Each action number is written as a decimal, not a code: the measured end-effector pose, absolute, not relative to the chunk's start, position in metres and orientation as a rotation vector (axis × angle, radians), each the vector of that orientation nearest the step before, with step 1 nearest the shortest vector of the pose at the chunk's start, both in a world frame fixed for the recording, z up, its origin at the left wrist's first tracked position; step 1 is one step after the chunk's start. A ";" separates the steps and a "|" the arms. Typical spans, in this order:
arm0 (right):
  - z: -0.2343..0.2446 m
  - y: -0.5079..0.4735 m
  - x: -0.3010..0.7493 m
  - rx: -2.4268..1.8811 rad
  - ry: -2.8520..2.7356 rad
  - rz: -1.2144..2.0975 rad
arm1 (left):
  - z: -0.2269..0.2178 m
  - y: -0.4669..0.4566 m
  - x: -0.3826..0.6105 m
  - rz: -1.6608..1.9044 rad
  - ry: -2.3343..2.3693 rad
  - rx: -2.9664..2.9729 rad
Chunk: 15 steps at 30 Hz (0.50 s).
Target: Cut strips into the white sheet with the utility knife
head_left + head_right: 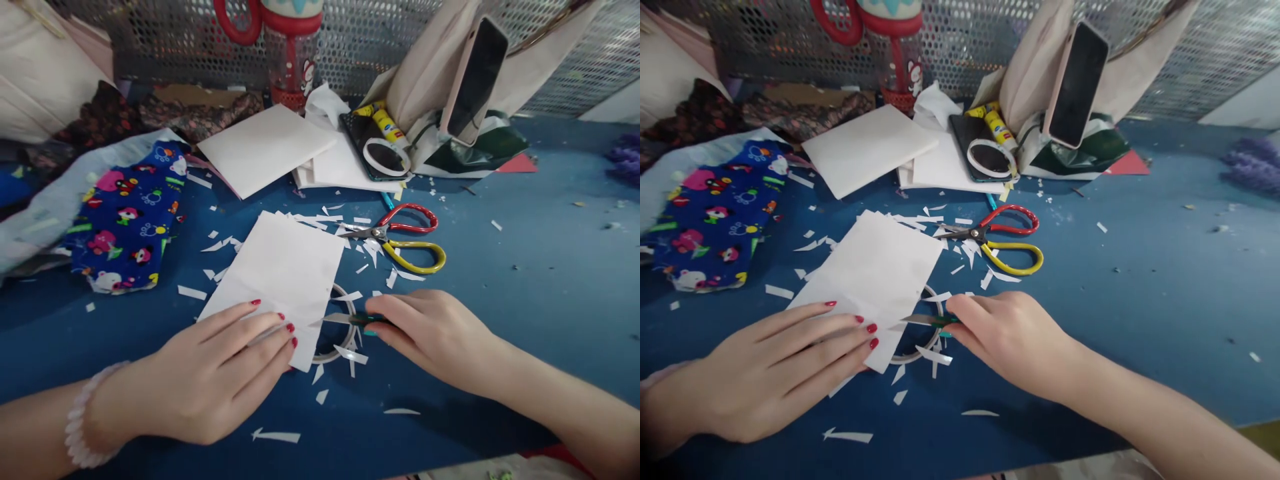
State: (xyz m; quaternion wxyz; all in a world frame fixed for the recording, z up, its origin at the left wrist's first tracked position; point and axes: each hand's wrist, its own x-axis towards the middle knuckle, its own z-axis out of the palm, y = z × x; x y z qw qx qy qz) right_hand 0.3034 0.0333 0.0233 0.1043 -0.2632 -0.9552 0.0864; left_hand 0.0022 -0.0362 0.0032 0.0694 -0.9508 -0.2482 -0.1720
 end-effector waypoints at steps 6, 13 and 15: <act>0.018 0.033 0.299 -0.727 -2.811 0.107 | 0.006 -0.032 0.004 -0.590 -0.683 -2.871; 0.016 0.032 0.300 -0.709 -2.828 0.168 | 0.007 -0.028 0.007 -0.603 -0.746 -2.878; 0.017 0.032 0.300 -0.707 -2.831 0.165 | 0.007 -0.028 0.008 -0.610 -0.751 -2.876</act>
